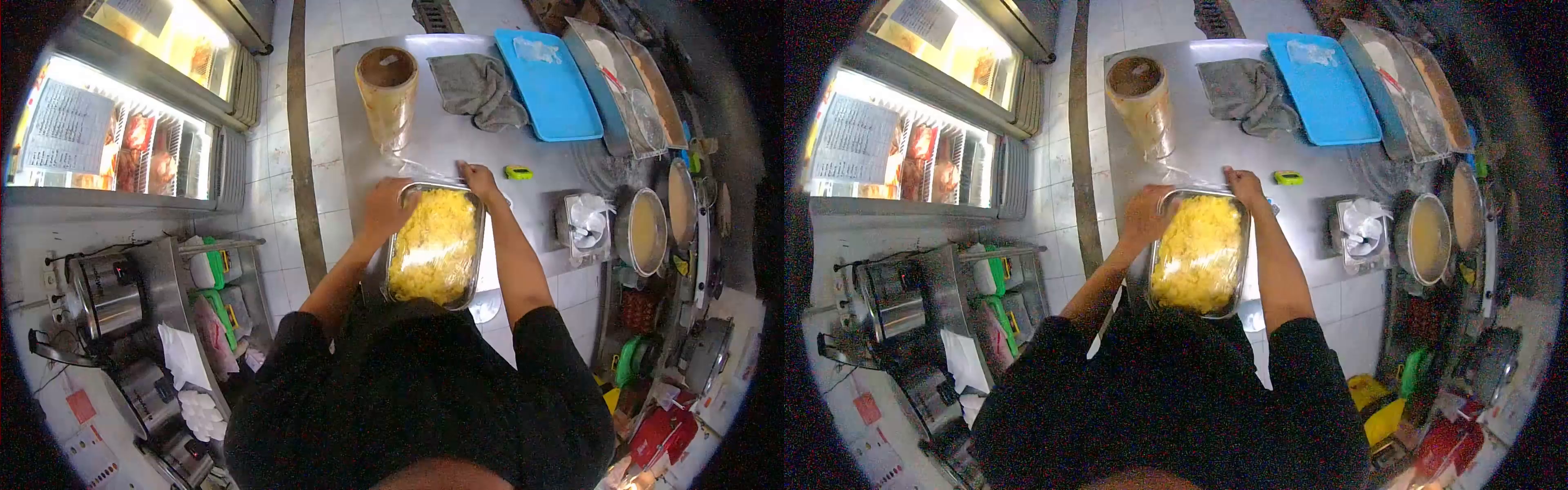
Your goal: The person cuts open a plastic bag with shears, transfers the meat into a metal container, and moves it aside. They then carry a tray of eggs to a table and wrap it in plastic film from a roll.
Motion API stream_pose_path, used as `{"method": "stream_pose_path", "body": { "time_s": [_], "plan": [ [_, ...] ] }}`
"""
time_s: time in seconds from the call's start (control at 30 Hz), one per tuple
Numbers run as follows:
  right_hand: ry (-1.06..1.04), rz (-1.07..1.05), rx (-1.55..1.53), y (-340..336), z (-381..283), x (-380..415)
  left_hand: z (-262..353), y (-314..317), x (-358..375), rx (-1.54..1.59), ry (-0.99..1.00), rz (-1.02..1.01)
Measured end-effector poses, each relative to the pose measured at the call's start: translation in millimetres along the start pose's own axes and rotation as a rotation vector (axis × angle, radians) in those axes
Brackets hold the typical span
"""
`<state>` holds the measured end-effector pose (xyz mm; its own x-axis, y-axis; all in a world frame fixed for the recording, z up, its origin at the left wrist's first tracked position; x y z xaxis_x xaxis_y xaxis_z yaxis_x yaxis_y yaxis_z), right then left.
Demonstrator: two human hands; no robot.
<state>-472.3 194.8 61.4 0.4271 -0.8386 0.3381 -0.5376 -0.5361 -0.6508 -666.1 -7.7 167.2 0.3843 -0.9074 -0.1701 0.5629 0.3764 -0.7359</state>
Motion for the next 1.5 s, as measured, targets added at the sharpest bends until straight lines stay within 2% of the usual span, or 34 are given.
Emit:
{"method": "stream_pose_path", "body": {
  "time_s": [0.07, 0.17, 0.23, 0.27, 0.37, 0.4, 0.5, 0.53, 0.63, 0.73, 0.83, 0.93, 1.13, 1.23, 1.33, 1.43, 1.47, 1.5],
  "plan": [
    [-0.096, 0.018, -0.011, -5, -11, 2, 33, -5, -8, -0.227, 0.097, -0.016],
    [-0.254, 0.093, 0.016, -18, -26, 6, 28, 15, -30, -0.350, 0.061, -0.231],
    [-0.397, 0.219, -0.026, -19, -26, 7, 26, 23, -45, -0.337, 0.313, -0.026],
    [-0.273, 0.131, -0.009, -31, -50, 25, 23, 29, -47, -0.329, 0.436, 0.076],
    [-0.339, 0.098, -0.021, -23, -48, 19, 15, 46, -62, -0.051, 0.376, -0.317],
    [-0.262, 0.027, -0.041, -20, -41, 16, 4, 50, -59, -0.056, 0.249, -0.589],
    [-0.321, 0.015, 0.065, -23, -50, 20, -49, 79, -76, -0.244, 0.310, -0.564],
    [-0.370, 0.004, 0.124, -26, -53, 19, -49, 75, -77, -0.318, 0.354, -0.517],
    [-0.545, 0.111, 0.245, -38, -56, 33, -53, 75, -78, -0.287, 0.329, -0.569],
    [-0.638, 0.086, 0.388, -45, -51, 44, -68, 79, -79, -0.181, 0.096, -0.678],
    [-0.649, 0.120, 0.445, -35, -27, 43, -67, 79, -78, -0.152, 0.232, -0.593],
    [-0.527, 0.081, 0.555, -31, -23, 49, -54, 61, -72, -0.181, 0.129, -0.548],
    [-0.733, 0.114, 0.715, -30, -33, 54, -54, 58, -73, -0.288, 0.170, -0.514],
    [-0.821, -0.112, 0.659, -23, -36, 44, -55, 63, -84, -0.080, 0.094, -0.604],
    [-0.600, -0.130, 0.625, -34, -46, 24, -56, 65, -95, -0.001, 0.140, -0.465],
    [-0.590, -0.057, 0.038, -36, -62, 6, -52, 66, -95, 0.126, 0.109, -0.379],
    [-0.402, -0.245, -0.372, -9, -56, -2, -50, 68, -95, 0.143, 0.071, -0.381],
    [-0.384, -0.270, -0.372, 8, -71, 4, -50, 69, -97, 0.157, 0.035, -0.381]
  ]
}}
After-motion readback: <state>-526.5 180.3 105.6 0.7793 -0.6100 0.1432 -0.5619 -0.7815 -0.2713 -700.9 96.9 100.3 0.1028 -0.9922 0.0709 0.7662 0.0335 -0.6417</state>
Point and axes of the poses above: each hand's wrist, its own x-axis away from the middle knuckle, its own y-axis out of the palm, z = x × y, the point moved 6 cm from there along -x, towards the middle knuckle, and after that the axes turned 3 degrees about -x, right-handed, at the moved point
